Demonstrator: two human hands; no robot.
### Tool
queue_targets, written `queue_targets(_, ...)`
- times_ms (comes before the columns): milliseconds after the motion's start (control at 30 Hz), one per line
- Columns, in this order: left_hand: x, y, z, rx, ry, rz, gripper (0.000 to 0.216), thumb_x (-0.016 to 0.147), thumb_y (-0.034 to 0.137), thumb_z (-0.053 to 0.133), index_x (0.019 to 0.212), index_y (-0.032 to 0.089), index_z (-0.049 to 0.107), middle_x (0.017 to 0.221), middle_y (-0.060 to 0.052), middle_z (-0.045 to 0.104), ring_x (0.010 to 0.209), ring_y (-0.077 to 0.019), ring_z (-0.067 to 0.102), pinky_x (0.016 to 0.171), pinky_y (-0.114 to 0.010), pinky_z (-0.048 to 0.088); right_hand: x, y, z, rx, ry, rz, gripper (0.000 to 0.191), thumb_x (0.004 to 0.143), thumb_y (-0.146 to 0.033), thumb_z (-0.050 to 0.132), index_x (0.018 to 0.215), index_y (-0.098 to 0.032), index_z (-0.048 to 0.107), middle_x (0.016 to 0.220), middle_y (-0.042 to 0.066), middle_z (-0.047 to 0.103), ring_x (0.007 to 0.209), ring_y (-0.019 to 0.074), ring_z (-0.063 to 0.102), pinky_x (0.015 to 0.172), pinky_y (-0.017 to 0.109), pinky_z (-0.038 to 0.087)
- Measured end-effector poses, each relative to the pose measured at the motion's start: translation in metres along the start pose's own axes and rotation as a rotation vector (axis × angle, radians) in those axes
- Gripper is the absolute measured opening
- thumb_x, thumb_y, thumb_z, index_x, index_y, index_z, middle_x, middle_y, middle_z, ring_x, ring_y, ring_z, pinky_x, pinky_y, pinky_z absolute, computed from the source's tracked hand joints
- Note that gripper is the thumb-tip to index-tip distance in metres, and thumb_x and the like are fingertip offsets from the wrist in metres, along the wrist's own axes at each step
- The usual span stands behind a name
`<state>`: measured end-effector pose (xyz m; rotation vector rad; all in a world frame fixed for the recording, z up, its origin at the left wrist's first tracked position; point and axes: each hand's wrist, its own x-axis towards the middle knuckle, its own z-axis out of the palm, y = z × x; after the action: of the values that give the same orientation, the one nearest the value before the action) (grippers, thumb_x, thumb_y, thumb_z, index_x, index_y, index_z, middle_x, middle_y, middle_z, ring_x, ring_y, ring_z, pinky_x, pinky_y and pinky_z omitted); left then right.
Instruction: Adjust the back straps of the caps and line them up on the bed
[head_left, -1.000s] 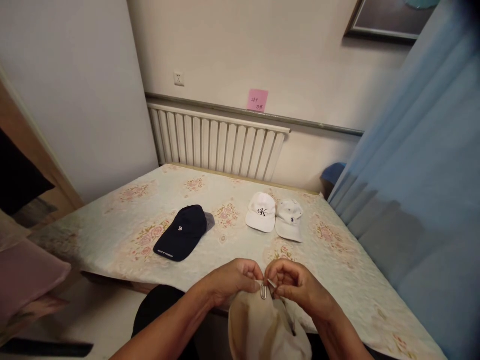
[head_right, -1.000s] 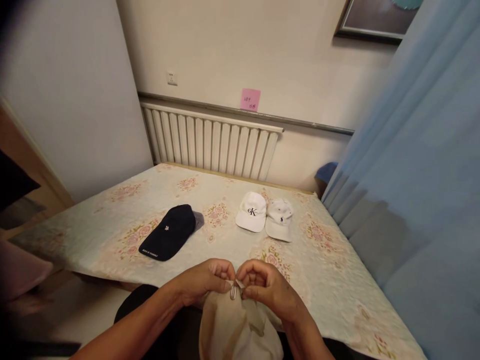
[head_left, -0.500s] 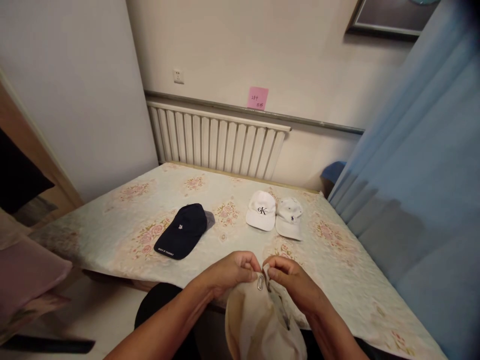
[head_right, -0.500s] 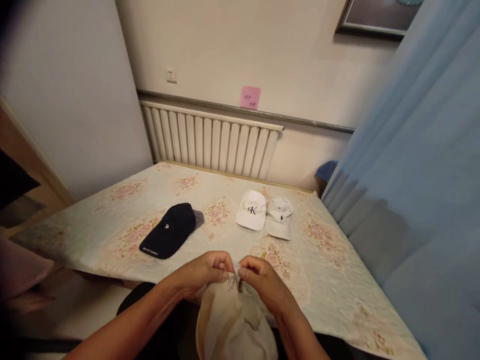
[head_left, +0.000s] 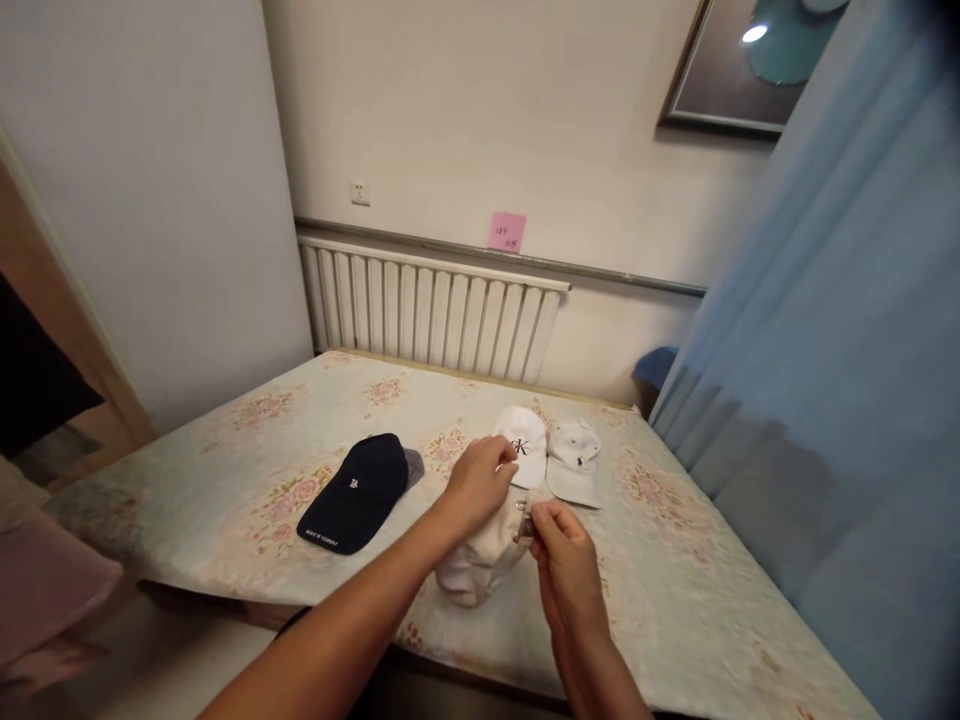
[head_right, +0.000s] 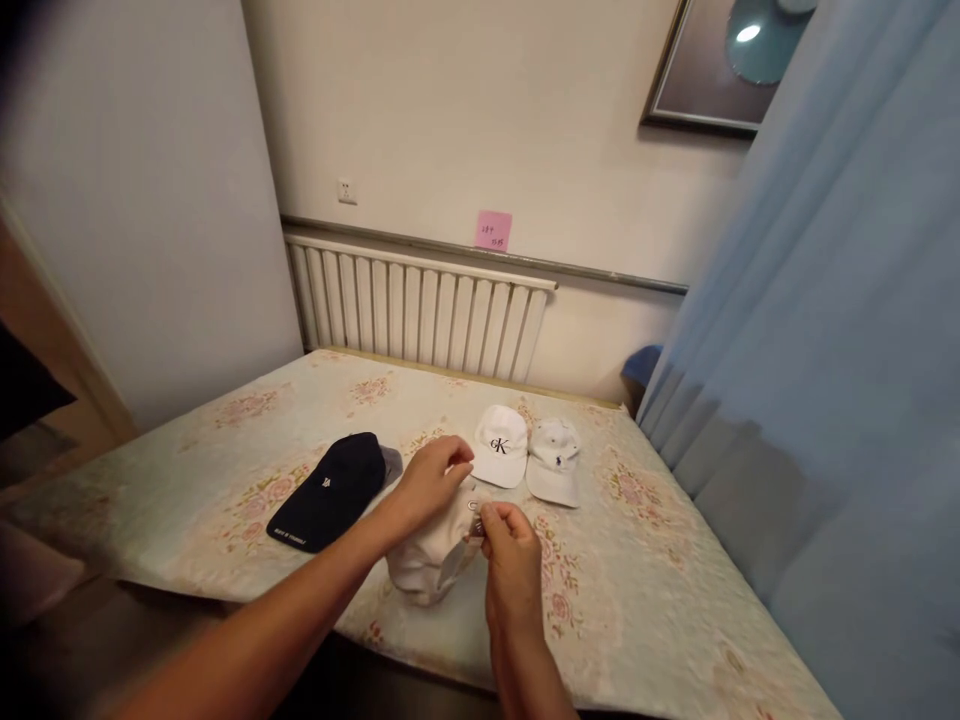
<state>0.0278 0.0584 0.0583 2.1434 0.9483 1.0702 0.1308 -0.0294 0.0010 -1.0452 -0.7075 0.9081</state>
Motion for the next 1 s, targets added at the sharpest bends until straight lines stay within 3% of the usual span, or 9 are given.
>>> queue_targets(67,-0.026,-0.004,0.007,-0.006,0.105,-0.059,0.009,0.078,0.019,0.046,0.073,0.020,0.054,0.072,0.000,0.056,0.072,-0.0155,0.049,0.068,-0.027,0.035,-0.005,0.012,0.004,0.055,0.050,0.037,0.020,0.072,-0.038,0.066,0.069,-0.020,0.059,0.063,-0.004,0.052,0.058,0.0108,0.048,0.055,0.023,0.040)
queue_targets(200,-0.083,-0.016,0.028,-0.084,0.084,-0.147,0.009,0.080,0.020,0.045,0.073,0.020,0.051,0.075,-0.002,0.056,0.072,-0.0162,0.051,0.067,-0.027,0.036,-0.018,0.027,0.010,0.146,0.086,0.117,0.018,0.071,-0.037,0.067,0.073,-0.020,0.059,0.069,-0.002,0.055,0.063,0.0122,0.052,0.056,0.023,0.043)
queue_targets(300,-0.105,-0.023,0.039,-0.106,0.095,-0.207,0.007,0.080,0.020,0.046,0.078,0.020,0.053,0.082,-0.004,0.057,0.077,-0.0180,0.052,0.071,-0.029,0.038,-0.026,0.033,0.014,0.219,0.069,0.159,0.018,0.069,-0.035,0.068,0.075,-0.021,0.059,0.073,-0.001,0.057,0.069,0.0147,0.056,0.064,0.027,0.047)
queue_targets(533,-0.106,-0.033,0.046,-0.087,0.215,-0.276,0.005,0.078,0.025,0.053,0.077,0.021,0.049,0.079,-0.003,0.055,0.077,-0.0189,0.052,0.072,-0.031,0.040,-0.036,0.041,0.017,0.215,0.085,0.163,0.021,0.067,-0.038,0.069,0.076,-0.021,0.062,0.076,0.001,0.062,0.076,0.0178,0.059,0.070,0.030,0.049)
queue_targets(700,-0.107,-0.032,0.050,-0.209,0.250,-0.313,0.007,0.078,0.024,0.052,0.083,0.020,0.049,0.077,-0.001,0.054,0.070,-0.0170,0.053,0.067,-0.030,0.043,-0.036,0.045,0.016,0.198,0.085,0.147,0.018,0.068,-0.035,0.068,0.073,-0.018,0.061,0.068,-0.001,0.062,0.066,0.0138,0.056,0.062,0.025,0.046)
queue_targets(833,-0.107,-0.032,0.049,-0.239,0.217,-0.230,0.017,0.073,0.013,0.049,0.089,0.018,0.054,0.082,-0.002,0.053,0.074,-0.0164,0.053,0.067,-0.029,0.044,-0.032,0.042,0.012,0.257,0.092,0.185,0.019,0.062,-0.025,0.073,0.074,-0.018,0.059,0.062,-0.003,0.060,0.057,0.0109,0.052,0.054,0.022,0.041)
queue_targets(1000,-0.104,-0.031,0.044,-0.211,0.188,-0.181,0.030,0.070,0.009,0.049,0.097,0.018,0.058,0.086,-0.003,0.052,0.078,-0.0165,0.051,0.071,-0.029,0.042,-0.028,0.031,0.006,0.280,-0.038,0.292,0.033,0.060,-0.024,0.076,0.090,-0.016,0.064,0.070,0.001,0.064,0.065,0.0141,0.057,0.064,0.026,0.045)
